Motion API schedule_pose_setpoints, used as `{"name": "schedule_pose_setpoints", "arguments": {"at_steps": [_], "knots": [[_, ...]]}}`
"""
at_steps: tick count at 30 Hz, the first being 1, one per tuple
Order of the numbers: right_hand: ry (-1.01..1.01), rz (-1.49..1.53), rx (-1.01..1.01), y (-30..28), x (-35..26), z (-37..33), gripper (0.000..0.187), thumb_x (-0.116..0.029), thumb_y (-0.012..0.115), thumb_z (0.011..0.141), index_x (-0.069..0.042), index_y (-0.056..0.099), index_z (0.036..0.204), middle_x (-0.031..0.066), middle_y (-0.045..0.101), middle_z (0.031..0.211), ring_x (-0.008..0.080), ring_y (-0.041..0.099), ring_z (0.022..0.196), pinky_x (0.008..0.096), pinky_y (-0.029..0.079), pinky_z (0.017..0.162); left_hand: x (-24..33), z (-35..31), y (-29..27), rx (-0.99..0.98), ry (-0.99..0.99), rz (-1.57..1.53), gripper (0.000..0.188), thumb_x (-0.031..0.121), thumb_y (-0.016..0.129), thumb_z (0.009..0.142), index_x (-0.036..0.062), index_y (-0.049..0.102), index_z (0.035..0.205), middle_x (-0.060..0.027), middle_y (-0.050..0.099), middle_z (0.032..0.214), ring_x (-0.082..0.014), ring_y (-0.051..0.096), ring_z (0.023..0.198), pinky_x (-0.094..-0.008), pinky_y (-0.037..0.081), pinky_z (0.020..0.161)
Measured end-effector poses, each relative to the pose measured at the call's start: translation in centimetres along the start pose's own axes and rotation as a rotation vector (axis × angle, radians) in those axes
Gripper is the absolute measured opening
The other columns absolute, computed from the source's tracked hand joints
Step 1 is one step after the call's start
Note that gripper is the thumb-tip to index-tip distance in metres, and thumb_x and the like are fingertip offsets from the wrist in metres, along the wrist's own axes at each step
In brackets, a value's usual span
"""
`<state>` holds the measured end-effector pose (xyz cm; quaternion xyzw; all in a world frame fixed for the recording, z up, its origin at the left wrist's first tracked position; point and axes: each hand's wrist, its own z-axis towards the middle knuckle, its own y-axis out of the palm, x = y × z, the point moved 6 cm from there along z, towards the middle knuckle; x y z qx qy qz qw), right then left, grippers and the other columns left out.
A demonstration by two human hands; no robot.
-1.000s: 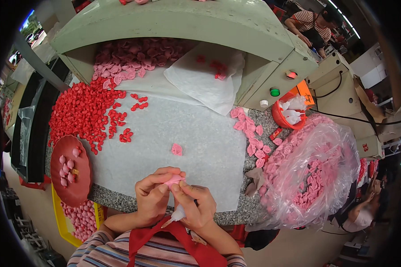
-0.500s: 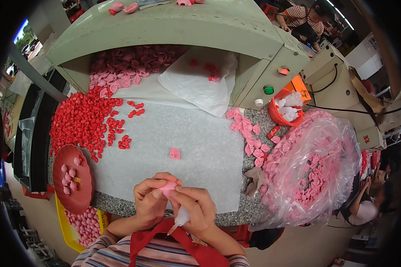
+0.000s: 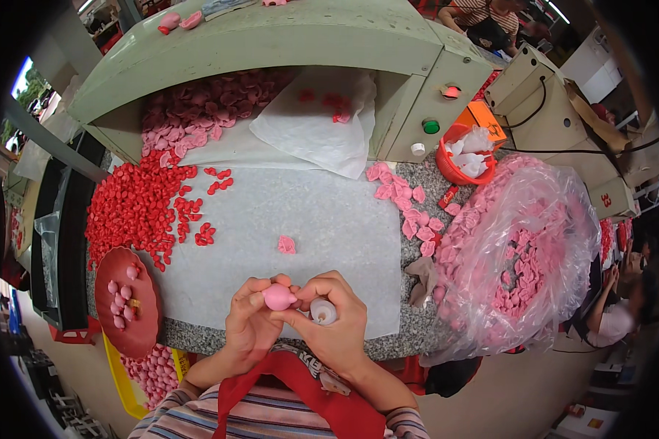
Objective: Gluing small pink plastic components onto a base using a glue bottle.
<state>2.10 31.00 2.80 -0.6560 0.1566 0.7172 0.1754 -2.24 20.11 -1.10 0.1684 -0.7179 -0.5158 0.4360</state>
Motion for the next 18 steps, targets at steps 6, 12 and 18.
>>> {"name": "schedule_pose_setpoints", "arguments": {"at_steps": [6,12,18], "knots": [[0.069,0.027,0.009,-0.6,0.1,0.3,0.029,0.003,0.079,0.059,-0.002,0.056,0.077,0.0025,0.055,0.078,0.007,0.053,0.065,0.0205,0.044,0.058,0.0,0.1,-0.1,-0.02,0.048,0.096,0.021,0.007,0.049,0.088,0.0038,0.058,0.107,-0.0195,0.054,0.115,-0.0341,0.053,0.107,-0.0456,0.042,0.092],[0.11,-0.034,-0.066,-0.9,-0.1,0.7,0.026,0.0,0.078,0.06,-0.002,0.059,0.078,0.0011,0.056,0.075,0.0057,0.051,0.063,0.02,0.042,0.056,2.1,0.3,0.1,-0.053,0.102,0.506,0.032,-0.001,0.064,0.075,0.0042,0.055,0.106,-0.0213,0.056,0.111,-0.0273,0.057,0.1,-0.0368,0.051,0.082],[0.056,-0.18,-0.182,-0.3,0.3,1.6,0.027,0.0,0.078,0.06,-0.002,0.059,0.08,0.003,0.056,0.075,0.0065,0.051,0.062,0.0194,0.041,0.055,2.6,1.6,0.0,-0.098,-0.208,0.722,0.042,-0.004,0.068,0.07,0.0,0.052,0.109,-0.0182,0.059,0.101,-0.0224,0.06,0.092,-0.032,0.052,0.078]]}}
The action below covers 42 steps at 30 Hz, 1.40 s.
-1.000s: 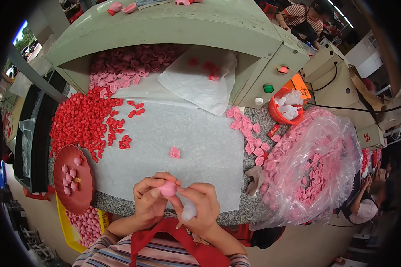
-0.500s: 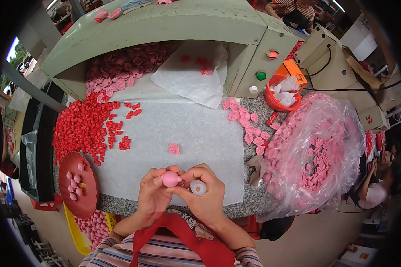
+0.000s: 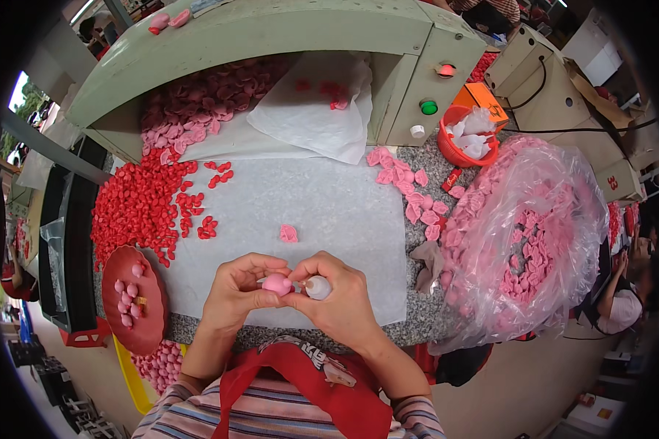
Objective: Gluing small pink plastic components onto a base using a glue bottle.
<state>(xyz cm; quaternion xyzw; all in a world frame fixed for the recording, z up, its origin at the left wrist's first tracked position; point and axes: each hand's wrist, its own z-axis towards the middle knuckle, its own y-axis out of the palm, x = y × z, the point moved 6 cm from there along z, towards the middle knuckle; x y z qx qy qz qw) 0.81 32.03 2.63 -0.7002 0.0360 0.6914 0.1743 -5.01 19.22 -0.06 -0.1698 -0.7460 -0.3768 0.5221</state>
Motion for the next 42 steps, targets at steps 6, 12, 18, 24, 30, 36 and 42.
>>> {"name": "schedule_pose_setpoints", "arguments": {"at_steps": [6,12,18,24,30,36,42], "knots": [[-0.245,-0.114,0.3,1.5,-0.8,-1.3,0.032,-0.002,0.079,0.059,-0.003,0.057,0.082,0.004,0.053,0.076,0.0097,0.053,0.062,0.021,0.044,0.056,-3.2,0.3,0.0,0.136,-0.03,-0.749,0.033,0.016,0.059,0.084,0.0056,0.05,0.114,-0.0066,0.056,0.109,-0.0201,0.058,0.093,-0.0302,0.049,0.077],[-0.295,-0.132,0.372,1.2,-0.3,-1.5,0.034,0.0,0.079,0.058,-0.003,0.056,0.082,0.0057,0.053,0.076,0.0114,0.054,0.062,0.0226,0.045,0.054,-4.0,0.2,1.5,0.161,-0.162,-1.002,0.036,0.018,0.058,0.085,0.0044,0.045,0.116,-0.0056,0.051,0.11,-0.0184,0.05,0.104,-0.0324,0.042,0.088],[-0.363,-0.205,0.395,1.0,-1.5,-1.9,0.032,0.002,0.078,0.059,-0.003,0.056,0.082,0.0073,0.053,0.075,0.0136,0.055,0.062,0.0236,0.046,0.053,-3.7,0.4,1.9,-0.021,-0.067,-0.97,0.039,0.02,0.06,0.083,0.0049,0.044,0.116,-0.0074,0.051,0.109,-0.0202,0.051,0.102,-0.0317,0.042,0.089],[-0.453,-0.384,0.445,1.0,-2.2,-2.1,0.033,-0.003,0.079,0.057,-0.005,0.059,0.083,0.0083,0.052,0.077,0.0166,0.055,0.06,0.0261,0.044,0.047,-4.2,0.4,2.8,-0.044,-0.085,-1.103,0.043,0.022,0.063,0.081,0.0067,0.045,0.117,-0.0058,0.05,0.108,-0.0196,0.05,0.102,-0.032,0.04,0.091],[-0.501,-0.368,0.442,0.4,-2.1,-2.4,0.033,-0.005,0.08,0.056,-0.006,0.06,0.082,0.0084,0.052,0.078,0.0176,0.055,0.06,0.0264,0.043,0.045,-3.7,0.1,2.3,-0.1,-0.021,-1.0,0.039,0.017,0.062,0.081,0.0115,0.047,0.117,-0.0057,0.051,0.113,-0.0202,0.049,0.109,-0.0348,0.04,0.093],[-0.478,-0.298,0.401,0.6,-2.5,-2.4,0.034,-0.001,0.078,0.056,-0.005,0.058,0.083,0.0086,0.051,0.078,0.0179,0.054,0.063,0.0252,0.042,0.048,-2.6,0.1,1.5,-0.189,0.068,-0.835,0.034,0.007,0.057,0.083,0.0047,0.05,0.117,-0.011,0.053,0.117,-0.0233,0.051,0.109,-0.0356,0.042,0.092],[-0.483,-0.292,0.367,0.6,-2.6,-2.5,0.035,0.001,0.078,0.057,-0.004,0.056,0.084,0.0086,0.05,0.079,0.0161,0.052,0.064,0.0234,0.042,0.05,-2.5,0.0,1.4,-0.097,0.013,-0.727,0.04,0.011,0.062,0.081,0.0029,0.048,0.117,-0.0126,0.053,0.111,-0.0235,0.053,0.104,-0.0388,0.045,0.088]]}}
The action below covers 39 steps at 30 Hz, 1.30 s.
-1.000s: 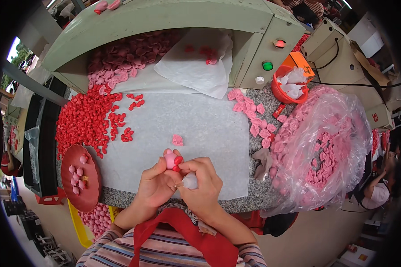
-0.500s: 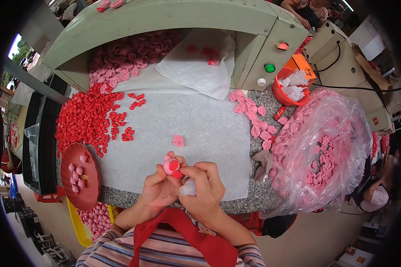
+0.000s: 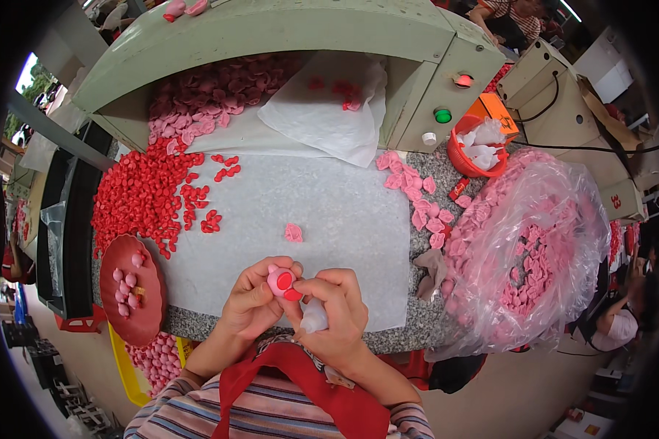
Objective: Gluing small pink plastic components onto a base using a glue bottle.
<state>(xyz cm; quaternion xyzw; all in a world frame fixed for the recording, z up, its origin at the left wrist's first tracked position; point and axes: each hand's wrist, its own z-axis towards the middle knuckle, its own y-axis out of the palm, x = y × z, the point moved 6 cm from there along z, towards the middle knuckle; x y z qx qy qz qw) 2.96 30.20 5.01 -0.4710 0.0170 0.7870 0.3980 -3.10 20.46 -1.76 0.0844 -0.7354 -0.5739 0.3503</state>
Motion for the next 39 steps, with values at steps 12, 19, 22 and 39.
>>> {"name": "schedule_pose_setpoints", "arguments": {"at_steps": [12,19,22,39], "knots": [[0.014,0.058,-0.104,0.0,0.7,0.8,0.034,-0.001,0.078,0.055,-0.005,0.059,0.084,0.0083,0.054,0.078,0.0183,0.057,0.06,0.0268,0.046,0.046,0.3,0.4,-0.1,-0.021,-0.001,0.172,0.036,0.01,0.065,0.079,0.002,0.05,0.111,-0.0129,0.053,0.11,-0.0222,0.053,0.102,-0.035,0.044,0.088],[-0.016,0.085,-0.183,0.1,0.9,1.3,0.033,-0.002,0.078,0.057,-0.005,0.058,0.083,0.0071,0.055,0.076,0.0181,0.058,0.06,0.0269,0.046,0.047,1.6,0.7,0.0,-0.041,-0.093,0.363,0.039,0.011,0.066,0.077,-0.0005,0.05,0.11,-0.0114,0.053,0.111,-0.0203,0.053,0.102,-0.034,0.043,0.089],[-0.044,0.101,-0.244,0.3,1.1,1.6,0.031,-0.005,0.079,0.059,-0.004,0.06,0.084,0.0068,0.056,0.079,0.0136,0.056,0.059,0.0225,0.045,0.05,1.9,0.7,-0.3,-0.075,-0.105,0.49,0.04,0.014,0.068,0.075,-0.0003,0.05,0.108,-0.0106,0.053,0.109,-0.0204,0.053,0.101,-0.0339,0.043,0.089],[0.254,0.265,-0.05,1.2,0.9,0.3,0.02,0.003,0.075,0.062,-0.002,0.061,0.076,0.0064,0.057,0.074,0.0141,0.055,0.066,0.0242,0.044,0.058,-0.9,1.6,0.2,-0.183,0.046,-0.189,0.032,0.023,0.07,0.074,0.0144,0.053,0.101,0.0041,0.045,0.09,-0.0122,0.043,0.086,-0.0299,0.036,0.08]]}}
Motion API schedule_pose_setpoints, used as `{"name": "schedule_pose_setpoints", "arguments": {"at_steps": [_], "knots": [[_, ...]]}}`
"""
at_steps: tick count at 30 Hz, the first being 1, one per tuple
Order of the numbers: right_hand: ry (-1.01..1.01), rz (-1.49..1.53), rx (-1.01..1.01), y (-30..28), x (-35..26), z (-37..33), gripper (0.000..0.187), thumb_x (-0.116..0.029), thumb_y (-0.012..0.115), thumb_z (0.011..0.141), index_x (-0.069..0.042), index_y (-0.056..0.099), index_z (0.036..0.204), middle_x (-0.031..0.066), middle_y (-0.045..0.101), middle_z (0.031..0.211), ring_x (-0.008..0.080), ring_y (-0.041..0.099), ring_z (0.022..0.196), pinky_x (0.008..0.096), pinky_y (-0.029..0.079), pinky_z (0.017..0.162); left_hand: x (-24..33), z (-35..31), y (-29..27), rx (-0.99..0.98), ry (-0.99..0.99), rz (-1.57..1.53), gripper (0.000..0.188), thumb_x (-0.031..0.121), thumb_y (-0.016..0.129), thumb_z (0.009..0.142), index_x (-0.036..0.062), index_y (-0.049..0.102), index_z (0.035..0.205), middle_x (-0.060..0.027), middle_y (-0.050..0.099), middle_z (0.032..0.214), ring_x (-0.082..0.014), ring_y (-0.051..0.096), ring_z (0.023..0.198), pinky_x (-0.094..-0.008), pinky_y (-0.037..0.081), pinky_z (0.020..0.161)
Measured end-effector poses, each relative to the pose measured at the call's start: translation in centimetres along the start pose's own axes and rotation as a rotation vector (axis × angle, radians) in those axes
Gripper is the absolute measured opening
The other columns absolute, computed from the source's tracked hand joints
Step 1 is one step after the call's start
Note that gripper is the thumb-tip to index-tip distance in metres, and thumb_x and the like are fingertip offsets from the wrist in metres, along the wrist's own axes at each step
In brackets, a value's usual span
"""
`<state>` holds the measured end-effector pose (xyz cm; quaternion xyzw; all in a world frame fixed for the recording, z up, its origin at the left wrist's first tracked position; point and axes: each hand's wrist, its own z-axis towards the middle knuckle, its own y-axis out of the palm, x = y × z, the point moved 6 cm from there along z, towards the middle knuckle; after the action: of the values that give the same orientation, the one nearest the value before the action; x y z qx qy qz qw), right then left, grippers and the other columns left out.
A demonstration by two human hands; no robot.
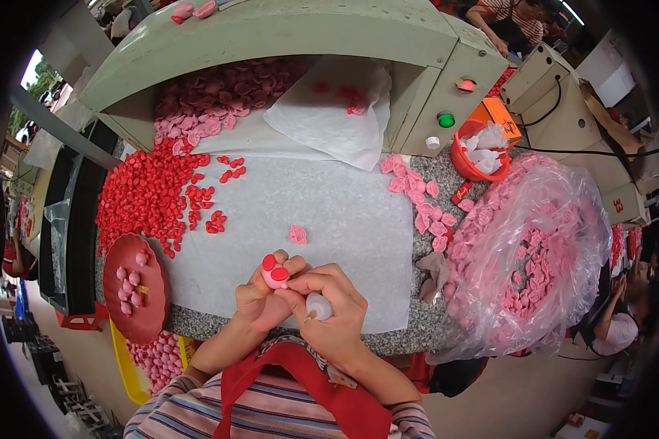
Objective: Gluing small pink plastic components onto a base using a glue bottle.
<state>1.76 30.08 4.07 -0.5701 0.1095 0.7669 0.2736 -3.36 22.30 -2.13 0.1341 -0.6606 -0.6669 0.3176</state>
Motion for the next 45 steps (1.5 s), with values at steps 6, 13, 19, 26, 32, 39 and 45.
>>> {"name": "schedule_pose_setpoints", "arguments": {"at_steps": [6,13,19,26,32,39,45], "knots": [[0.006,0.006,-0.003,-0.2,0.1,0.0,0.018,0.004,0.074,0.063,-0.001,0.061,0.074,0.0075,0.059,0.073,0.0147,0.056,0.066,0.0245,0.044,0.059,-0.2,-0.1,-0.2,-0.014,0.021,0.053,0.029,0.027,0.068,0.077,0.0128,0.053,0.097,0.0021,0.043,0.092,-0.0136,0.04,0.087,-0.0297,0.032,0.08],[-0.004,0.012,-0.024,-0.2,0.5,0.0,0.019,0.003,0.075,0.062,0.0,0.06,0.073,0.0075,0.058,0.074,0.0153,0.056,0.066,0.0247,0.045,0.059,0.1,-0.3,-0.8,-0.013,0.048,0.117,0.031,0.023,0.067,0.077,0.0094,0.053,0.101,-0.0016,0.046,0.097,-0.0152,0.043,0.092,-0.0307,0.033,0.085],[0.23,0.166,-0.097,-1.0,-0.2,0.1,0.025,0.001,0.077,0.059,-0.002,0.059,0.077,0.0063,0.053,0.078,0.0142,0.053,0.066,0.0243,0.043,0.058,3.3,-0.9,0.9,0.103,0.17,0.59,0.038,0.017,0.073,0.071,0.0031,0.054,0.101,-0.0068,0.056,0.09,-0.0179,0.052,0.09,-0.0388,0.034,0.097],[-0.037,-0.04,-0.199,-0.1,-0.5,0.6,0.029,0.0,0.079,0.057,-0.002,0.06,0.08,0.0073,0.053,0.08,0.0145,0.052,0.07,0.024,0.043,0.058,3.2,-1.7,0.1,0.129,0.026,0.527,0.038,0.005,0.072,0.068,-0.0019,0.058,0.102,-0.0127,0.056,0.1,-0.0224,0.056,0.094,-0.0365,0.044,0.089],[-0.153,-0.024,-0.165,-0.1,0.7,0.1,0.028,0.0,0.077,0.059,-0.002,0.061,0.081,0.0085,0.053,0.081,0.0164,0.052,0.073,0.024,0.043,0.06,3.7,-1.8,1.2,0.094,0.046,0.645,0.04,-0.003,0.069,0.07,-0.0037,0.056,0.107,-0.0143,0.054,0.103,-0.0202,0.055,0.095,-0.0302,0.046,0.081],[-0.203,0.135,-0.033,-0.3,3.0,-1.3,0.026,-0.001,0.077,0.062,-0.002,0.062,0.083,0.0103,0.055,0.085,0.0165,0.055,0.069,0.025,0.046,0.057,3.8,-1.8,2.6,0.001,0.147,0.787,0.036,-0.008,0.065,0.072,-0.005,0.055,0.106,-0.0138,0.051,0.106,-0.0185,0.054,0.095,-0.0293,0.046,0.081],[-0.174,0.075,-0.207,-0.6,1.4,0.2,0.034,-0.003,0.077,0.061,-0.002,0.06,0.09,0.0107,0.051,0.092,0.0161,0.053,0.073,0.0233,0.043,0.06,5.1,-2.0,3.5,0.038,0.222,1.159,0.037,-0.004,0.067,0.073,-0.0022,0.054,0.108,-0.0114,0.053,0.104,-0.0174,0.055,0.094,-0.0287,0.046,0.082]]}}
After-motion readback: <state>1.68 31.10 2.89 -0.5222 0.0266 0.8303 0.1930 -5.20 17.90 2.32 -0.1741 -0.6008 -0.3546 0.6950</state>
